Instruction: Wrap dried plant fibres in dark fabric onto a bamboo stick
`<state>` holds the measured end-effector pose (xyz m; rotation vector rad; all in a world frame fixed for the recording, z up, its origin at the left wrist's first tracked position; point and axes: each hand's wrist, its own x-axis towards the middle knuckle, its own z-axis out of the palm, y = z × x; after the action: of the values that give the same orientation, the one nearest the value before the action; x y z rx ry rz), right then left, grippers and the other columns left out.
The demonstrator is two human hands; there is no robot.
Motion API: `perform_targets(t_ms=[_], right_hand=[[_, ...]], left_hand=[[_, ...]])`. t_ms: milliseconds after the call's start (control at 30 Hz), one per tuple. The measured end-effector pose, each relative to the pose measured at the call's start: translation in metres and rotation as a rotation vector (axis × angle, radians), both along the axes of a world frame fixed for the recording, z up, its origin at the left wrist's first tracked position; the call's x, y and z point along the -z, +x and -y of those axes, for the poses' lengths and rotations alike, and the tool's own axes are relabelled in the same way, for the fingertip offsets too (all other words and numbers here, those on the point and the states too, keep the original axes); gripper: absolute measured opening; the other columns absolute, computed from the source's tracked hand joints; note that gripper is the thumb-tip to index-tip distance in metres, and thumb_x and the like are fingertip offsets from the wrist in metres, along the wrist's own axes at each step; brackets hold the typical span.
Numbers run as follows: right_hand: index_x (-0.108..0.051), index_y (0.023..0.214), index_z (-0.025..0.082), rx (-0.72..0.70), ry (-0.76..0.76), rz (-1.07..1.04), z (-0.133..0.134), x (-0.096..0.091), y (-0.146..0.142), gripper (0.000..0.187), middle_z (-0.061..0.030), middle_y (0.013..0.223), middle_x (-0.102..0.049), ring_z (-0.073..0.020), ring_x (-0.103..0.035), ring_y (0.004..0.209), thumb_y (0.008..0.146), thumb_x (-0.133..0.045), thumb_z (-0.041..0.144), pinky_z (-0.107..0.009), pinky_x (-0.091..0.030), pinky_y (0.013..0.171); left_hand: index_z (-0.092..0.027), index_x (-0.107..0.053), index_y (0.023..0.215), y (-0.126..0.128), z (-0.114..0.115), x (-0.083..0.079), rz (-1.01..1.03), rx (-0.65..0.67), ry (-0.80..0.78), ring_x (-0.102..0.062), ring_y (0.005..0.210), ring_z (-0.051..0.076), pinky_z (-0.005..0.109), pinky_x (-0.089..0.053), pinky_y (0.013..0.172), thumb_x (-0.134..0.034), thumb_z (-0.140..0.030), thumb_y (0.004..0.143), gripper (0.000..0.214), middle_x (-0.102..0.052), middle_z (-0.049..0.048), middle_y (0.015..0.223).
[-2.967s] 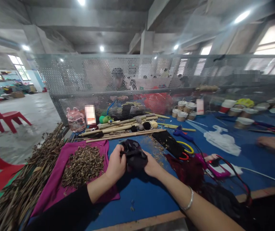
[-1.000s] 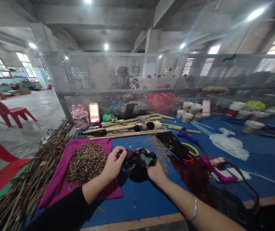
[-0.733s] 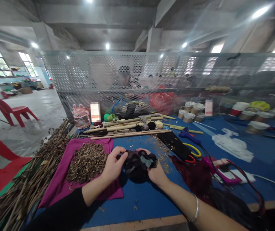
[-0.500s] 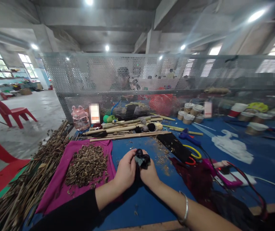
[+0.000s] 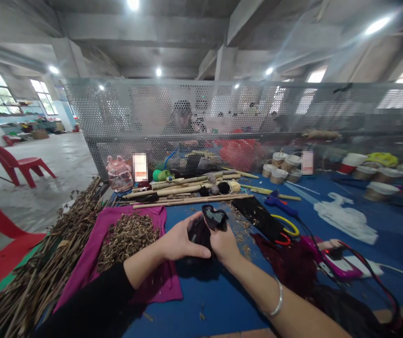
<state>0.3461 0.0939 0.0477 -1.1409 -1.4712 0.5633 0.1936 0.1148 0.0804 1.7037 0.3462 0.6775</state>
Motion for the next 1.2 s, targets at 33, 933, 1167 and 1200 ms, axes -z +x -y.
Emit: perform_targets(t_ms=[33, 933, 1167, 1200], right_hand=[[-0.063, 0.089, 0.027, 0.002, 0.005, 0.013, 0.001, 0.001, -0.001, 0.020, -0.0075, 0.089, -0.065, -0.0269, -0.056, 0.093, 0.074, -0.053, 0.037, -0.041, -0.044, 0.086], [-0.047, 0.118, 0.024, -0.459, -0.385, -0.259, 0.001, -0.058, 0.020, 0.057, -0.0087, 0.110, -0.060, -0.0199, -0.060, 0.091, 0.078, -0.041, 0.065, -0.031, -0.049, 0.066], [0.011, 0.142, 0.021, -0.495, -0.371, -0.189, 0.045, -0.025, -0.003, 0.128, -0.0081, 0.114, -0.060, -0.0183, -0.060, 0.095, 0.051, -0.080, 0.029, -0.037, -0.043, 0.091], [0.016, 0.140, 0.021, -0.528, -0.386, -0.193, 0.047, -0.026, -0.004, 0.133, -0.0074, 0.113, -0.061, -0.0172, -0.061, 0.090, 0.049, -0.081, 0.027, -0.037, -0.043, 0.090]], left_hand=[[-0.015, -0.043, 0.129, -0.002, -0.001, -0.001, -0.030, 0.024, -0.011, -0.049, 0.115, 0.028, 0.040, -0.038, 0.099, -0.077, -0.036, 0.059, 0.080, -0.054, 0.0111, 0.124], [-0.016, -0.066, 0.094, 0.007, 0.006, 0.001, -0.029, -0.342, -0.219, -0.062, 0.093, 0.027, 0.044, -0.046, 0.086, -0.048, -0.048, 0.079, 0.039, -0.069, 0.0090, 0.093], [-0.019, -0.060, 0.094, 0.004, 0.014, 0.009, -0.022, -0.286, 0.161, -0.059, 0.090, 0.024, 0.038, -0.046, 0.087, -0.061, -0.043, 0.069, 0.035, -0.066, 0.0078, 0.092], [-0.017, -0.058, 0.094, 0.005, 0.020, 0.010, -0.001, -0.274, 0.193, -0.059, 0.087, 0.023, 0.037, -0.048, 0.083, -0.060, -0.042, 0.069, 0.035, -0.065, 0.0080, 0.090]])
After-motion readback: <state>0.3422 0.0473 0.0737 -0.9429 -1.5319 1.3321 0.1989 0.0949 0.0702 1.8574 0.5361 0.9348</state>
